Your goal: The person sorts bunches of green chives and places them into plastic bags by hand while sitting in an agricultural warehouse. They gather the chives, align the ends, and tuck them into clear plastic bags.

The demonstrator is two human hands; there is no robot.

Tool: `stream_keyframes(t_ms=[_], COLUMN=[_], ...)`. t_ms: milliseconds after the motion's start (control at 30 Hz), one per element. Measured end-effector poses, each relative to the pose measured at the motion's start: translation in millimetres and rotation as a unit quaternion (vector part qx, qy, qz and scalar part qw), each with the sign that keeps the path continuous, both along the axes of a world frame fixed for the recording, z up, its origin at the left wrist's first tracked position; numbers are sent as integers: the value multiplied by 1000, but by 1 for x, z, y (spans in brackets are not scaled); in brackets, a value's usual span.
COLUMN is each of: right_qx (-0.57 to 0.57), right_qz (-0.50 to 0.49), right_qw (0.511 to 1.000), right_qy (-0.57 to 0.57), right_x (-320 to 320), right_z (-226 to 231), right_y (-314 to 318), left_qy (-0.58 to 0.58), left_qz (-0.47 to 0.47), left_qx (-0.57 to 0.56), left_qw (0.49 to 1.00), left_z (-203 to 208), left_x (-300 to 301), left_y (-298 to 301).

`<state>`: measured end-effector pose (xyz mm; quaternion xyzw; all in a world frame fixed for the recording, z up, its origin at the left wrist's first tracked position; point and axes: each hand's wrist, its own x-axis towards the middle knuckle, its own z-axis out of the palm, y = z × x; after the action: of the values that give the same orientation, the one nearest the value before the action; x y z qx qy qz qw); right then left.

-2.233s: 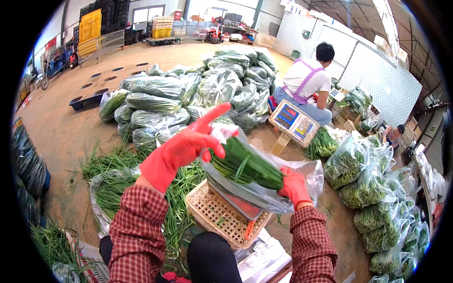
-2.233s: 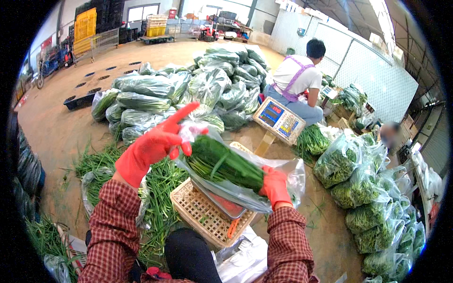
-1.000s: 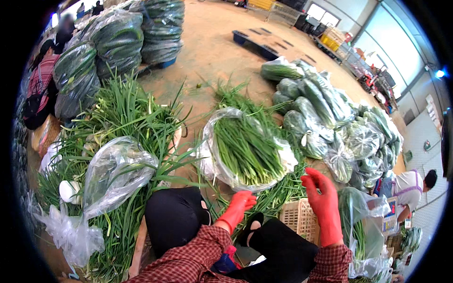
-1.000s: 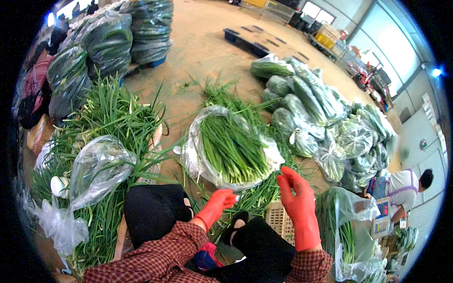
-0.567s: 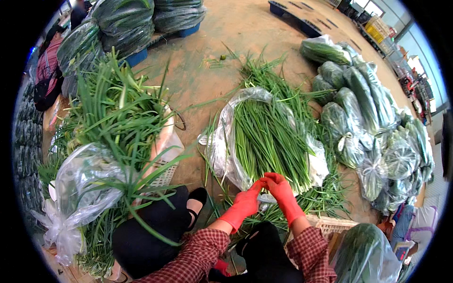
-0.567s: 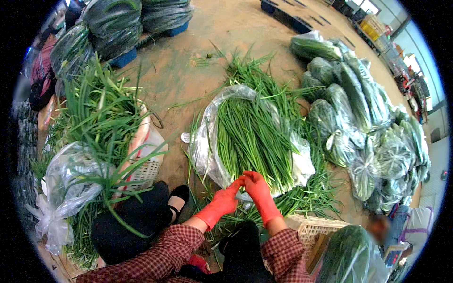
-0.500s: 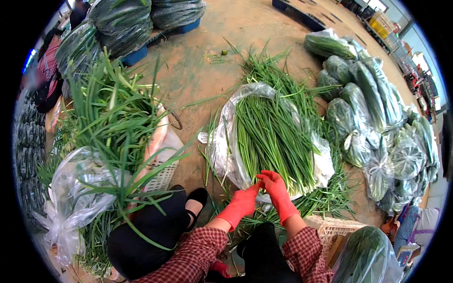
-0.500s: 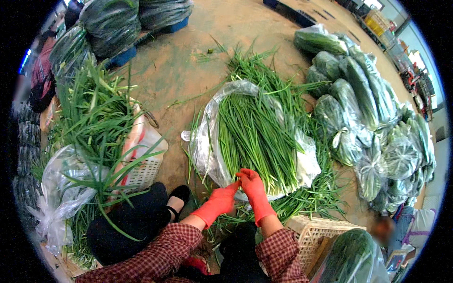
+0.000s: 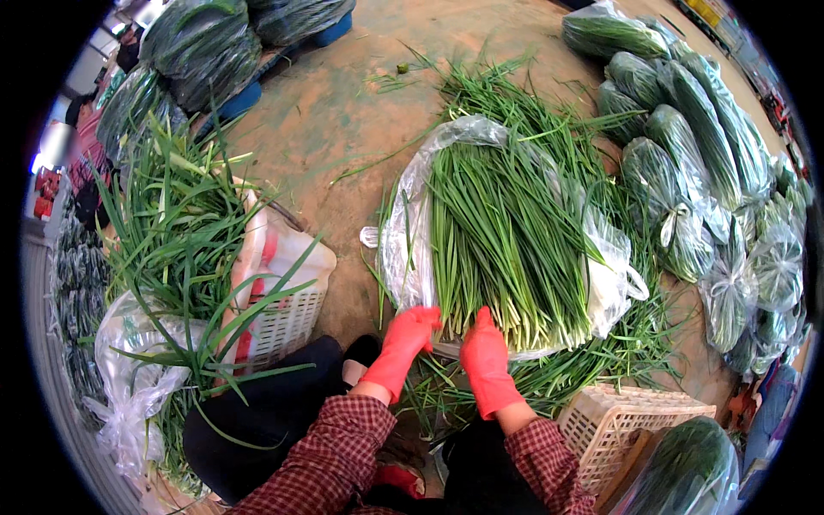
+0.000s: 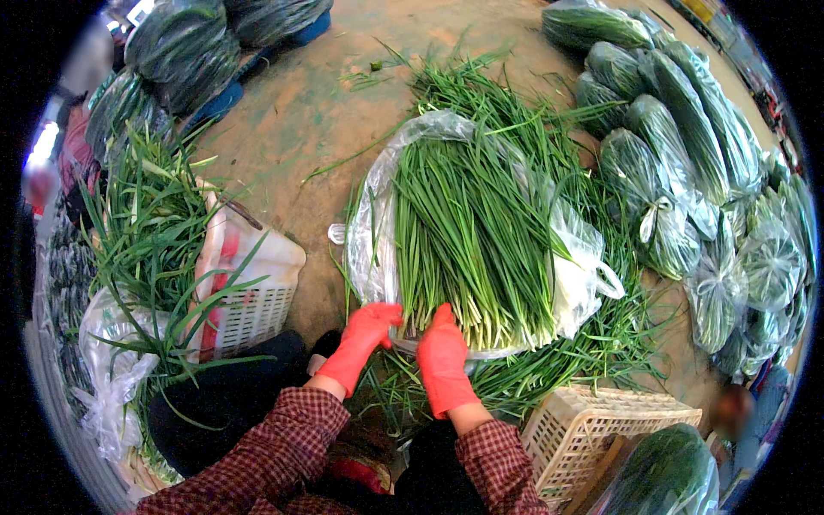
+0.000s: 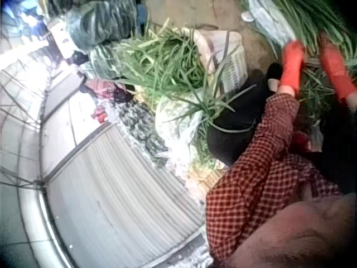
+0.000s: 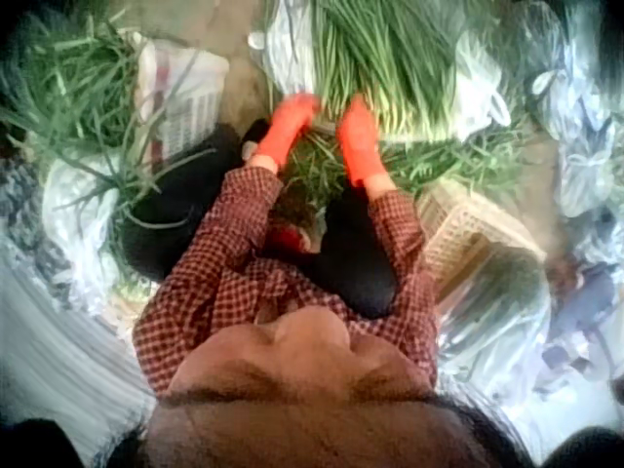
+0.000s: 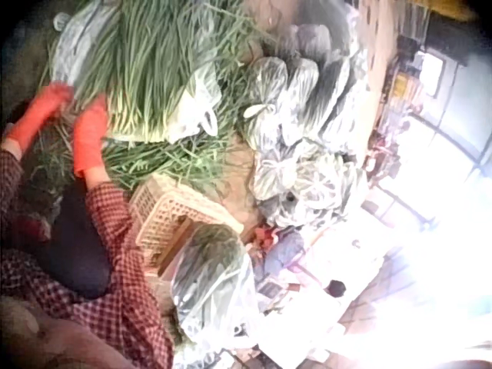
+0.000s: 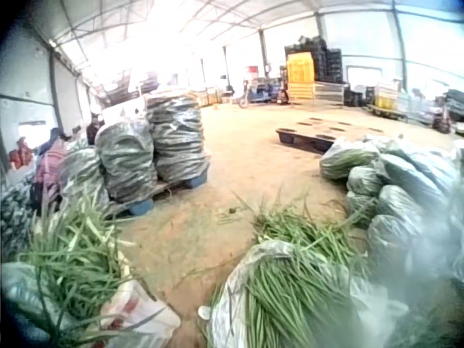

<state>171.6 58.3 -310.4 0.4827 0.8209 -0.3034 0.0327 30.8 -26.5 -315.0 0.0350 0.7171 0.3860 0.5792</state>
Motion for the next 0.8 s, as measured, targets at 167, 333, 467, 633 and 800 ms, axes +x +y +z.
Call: stream_keyframes(t_ms=[167, 333, 467, 633, 800], right_qx=[-50, -207, -291, -148, -440], right_qz=[-29, -111, -69, 160, -86], right_qw=[998, 966, 952, 976, 875], right_qy=[-21, 111, 65, 16, 181], right_x=[-7, -10, -24, -34, -45], right_z=[-3, -5, 0, -12, 15], right_y=[-14, 3, 13, -17, 19], left_qy=[353, 58, 71, -223, -382], left_qz=[73, 144, 81, 221, 301], left_qx=[134, 120, 64, 82, 209], left_qw=[923, 981, 992, 946, 848], left_z=[-21, -45, -33, -33, -32], left_x=[21, 36, 24, 10, -9], left_y=[19, 26, 36, 22, -25])
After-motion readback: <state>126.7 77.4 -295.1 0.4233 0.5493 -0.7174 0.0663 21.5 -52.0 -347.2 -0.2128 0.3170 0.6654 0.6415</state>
